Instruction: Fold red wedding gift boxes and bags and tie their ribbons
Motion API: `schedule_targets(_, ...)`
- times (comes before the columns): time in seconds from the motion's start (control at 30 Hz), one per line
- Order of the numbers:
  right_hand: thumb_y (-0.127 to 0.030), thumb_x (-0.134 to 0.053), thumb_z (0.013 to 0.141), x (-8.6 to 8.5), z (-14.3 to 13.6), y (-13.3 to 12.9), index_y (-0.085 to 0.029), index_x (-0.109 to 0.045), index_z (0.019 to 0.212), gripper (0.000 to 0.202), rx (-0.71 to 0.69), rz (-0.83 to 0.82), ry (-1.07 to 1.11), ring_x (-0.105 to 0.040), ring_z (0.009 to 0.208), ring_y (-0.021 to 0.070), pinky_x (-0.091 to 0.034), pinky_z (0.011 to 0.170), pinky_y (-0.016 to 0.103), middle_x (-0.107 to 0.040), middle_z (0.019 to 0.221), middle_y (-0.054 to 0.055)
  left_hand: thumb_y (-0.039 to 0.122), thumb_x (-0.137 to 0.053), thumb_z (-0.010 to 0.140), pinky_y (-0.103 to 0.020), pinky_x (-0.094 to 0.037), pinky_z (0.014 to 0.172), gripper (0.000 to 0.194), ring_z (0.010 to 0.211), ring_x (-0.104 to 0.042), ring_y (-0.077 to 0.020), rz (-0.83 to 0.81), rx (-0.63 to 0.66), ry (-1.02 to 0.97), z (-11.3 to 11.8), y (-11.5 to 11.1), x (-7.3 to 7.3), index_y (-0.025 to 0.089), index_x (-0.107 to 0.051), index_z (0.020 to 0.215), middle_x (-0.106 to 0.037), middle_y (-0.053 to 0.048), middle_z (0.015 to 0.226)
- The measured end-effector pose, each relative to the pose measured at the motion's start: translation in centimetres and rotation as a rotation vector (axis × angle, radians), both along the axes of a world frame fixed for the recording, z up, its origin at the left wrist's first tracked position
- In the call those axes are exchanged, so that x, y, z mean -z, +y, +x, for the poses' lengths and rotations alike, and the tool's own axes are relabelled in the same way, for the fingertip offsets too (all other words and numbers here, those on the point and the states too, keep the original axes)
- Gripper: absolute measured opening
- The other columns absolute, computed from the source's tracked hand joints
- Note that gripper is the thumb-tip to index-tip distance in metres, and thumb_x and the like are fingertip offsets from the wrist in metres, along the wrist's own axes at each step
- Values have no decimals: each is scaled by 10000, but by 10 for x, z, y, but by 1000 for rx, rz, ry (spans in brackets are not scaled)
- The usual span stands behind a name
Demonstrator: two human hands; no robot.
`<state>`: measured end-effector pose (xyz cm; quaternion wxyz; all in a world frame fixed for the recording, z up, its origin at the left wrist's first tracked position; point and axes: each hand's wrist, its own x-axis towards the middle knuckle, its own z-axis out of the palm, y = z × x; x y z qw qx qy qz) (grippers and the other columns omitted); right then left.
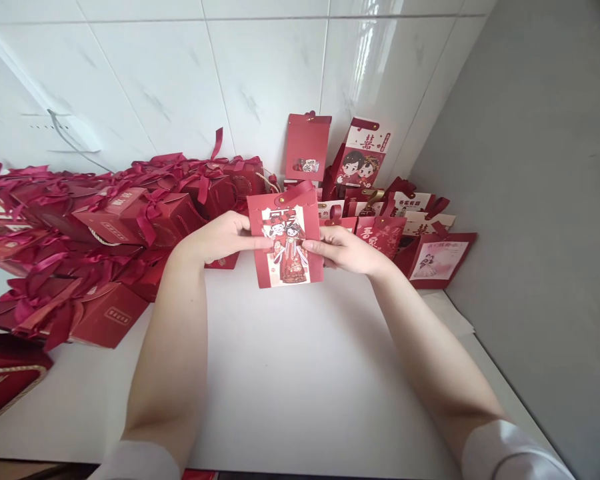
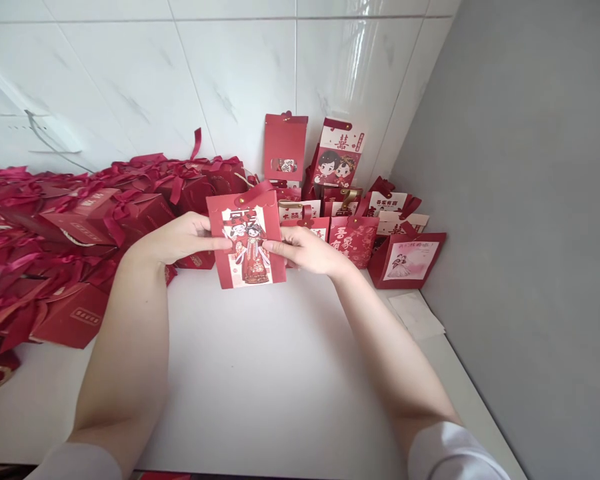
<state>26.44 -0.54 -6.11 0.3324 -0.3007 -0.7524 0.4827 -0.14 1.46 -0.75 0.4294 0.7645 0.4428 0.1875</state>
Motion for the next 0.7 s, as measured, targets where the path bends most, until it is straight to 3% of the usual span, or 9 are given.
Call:
schedule_targets(0.13, -543, -573, 944, -3, 5, 0, -177, -594, 833, 383, 2, 43, -63, -434, 483, 76, -367, 452, 222, -558, 674, -26, 494, -790, 735, -381, -518, 1048, 574, 1218, -619, -280, -62, 186, 126, 0, 0, -1, 298, -672, 1261, -658, 7, 1337)
schedule_targets(0.33, -550, -571, 941, -4, 5, 0, -185, -643, 917, 373, -69, 30, -180, -518, 499, 79, -468, 543, 238, -671, 828, 6, 480, -754, 773, -340, -501, 1039, 603, 1242, -594, -273, -42, 269, 166, 1, 1, 1, 278, -623, 1326, -625, -10, 1381)
schedule_targets(0.43, -572, -580, 929, -5, 8, 0, -183, -653, 854, 403, -101, 7, -228, -562, 544, 101, -480, 570, 242, -671, 786, 11, 447, -740, 798, -308, -494, 1033, 560, 1235, -602, -252, -26, 301, 208, 0, 1, 0, 296, -625, 1325, -628, 7, 1377)
schedule_targets(0.6, -658, -439, 960, -12, 20, 0, -181, -557, 648, 582, 83, -38, -64, -556, 584, 128, -425, 527, 244, -613, 667, 32, 414, -750, 794, -299, -510, 1013, 507, 1207, -621, -252, -15, 309, 213, -5, 1, -2, 268, -662, 1272, -661, -9, 1330)
schedule_targets(0.7, -614, -552, 927, -16, 25, -3, -191, -522, 680, 490, 144, 63, -39, -497, 583, 112, -395, 533, 240, -550, 666, -3, 386, -773, 780, -310, -535, 987, 464, 1159, -651, -260, -24, 331, 128, -10, 3, 0, 241, -694, 1213, -696, -38, 1267)
